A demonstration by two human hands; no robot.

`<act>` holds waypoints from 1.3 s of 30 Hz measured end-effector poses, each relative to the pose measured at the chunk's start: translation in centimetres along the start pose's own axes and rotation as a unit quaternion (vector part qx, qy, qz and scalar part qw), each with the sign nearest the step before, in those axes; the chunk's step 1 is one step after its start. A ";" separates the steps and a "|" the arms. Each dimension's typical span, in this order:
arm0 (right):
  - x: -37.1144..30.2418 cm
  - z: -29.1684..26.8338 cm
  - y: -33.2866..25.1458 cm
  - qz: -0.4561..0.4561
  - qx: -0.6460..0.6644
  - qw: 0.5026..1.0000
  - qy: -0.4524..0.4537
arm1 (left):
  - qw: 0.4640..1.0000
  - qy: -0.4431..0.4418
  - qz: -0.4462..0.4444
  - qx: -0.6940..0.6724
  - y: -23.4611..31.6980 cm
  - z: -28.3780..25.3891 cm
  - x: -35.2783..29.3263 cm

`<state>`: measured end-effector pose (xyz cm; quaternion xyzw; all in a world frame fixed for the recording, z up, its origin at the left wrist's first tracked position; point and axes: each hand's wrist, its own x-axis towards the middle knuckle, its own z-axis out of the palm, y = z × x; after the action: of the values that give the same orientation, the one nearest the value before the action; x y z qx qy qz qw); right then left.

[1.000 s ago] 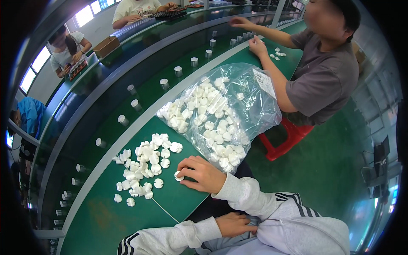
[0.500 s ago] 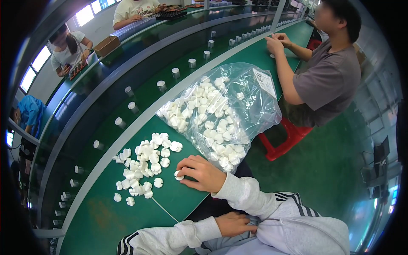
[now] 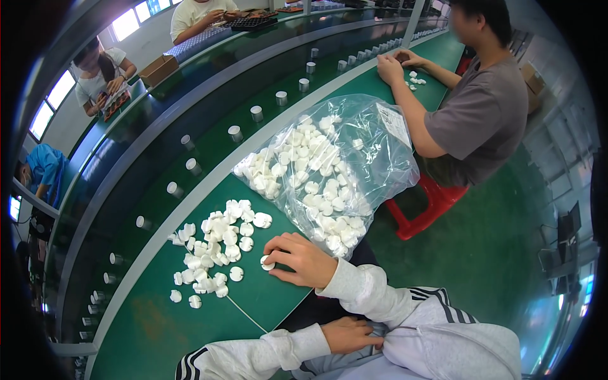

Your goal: The person inserts small white circular components into silver ring-shaped housings by hand at a production workbench.

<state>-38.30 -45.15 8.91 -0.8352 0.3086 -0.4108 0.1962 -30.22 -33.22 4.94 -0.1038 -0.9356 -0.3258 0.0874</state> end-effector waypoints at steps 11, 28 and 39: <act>-0.1 0.1 0.1 0.007 0.004 1.000 -0.002 | 1.000 -0.013 -0.004 0.000 0.0 -0.1 0.0; 0.0 0.0 0.0 0.010 0.005 1.000 -0.002 | 1.000 -0.013 -0.003 0.000 0.2 -0.7 0.1; 0.1 0.0 0.0 0.009 0.010 1.000 0.001 | 1.000 -0.002 -0.001 -0.009 0.1 -0.6 0.0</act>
<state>-38.22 -45.18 8.97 -0.8299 0.3121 -0.4131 0.2078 -30.10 -33.54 5.41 -0.1040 -0.9329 -0.3344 0.0840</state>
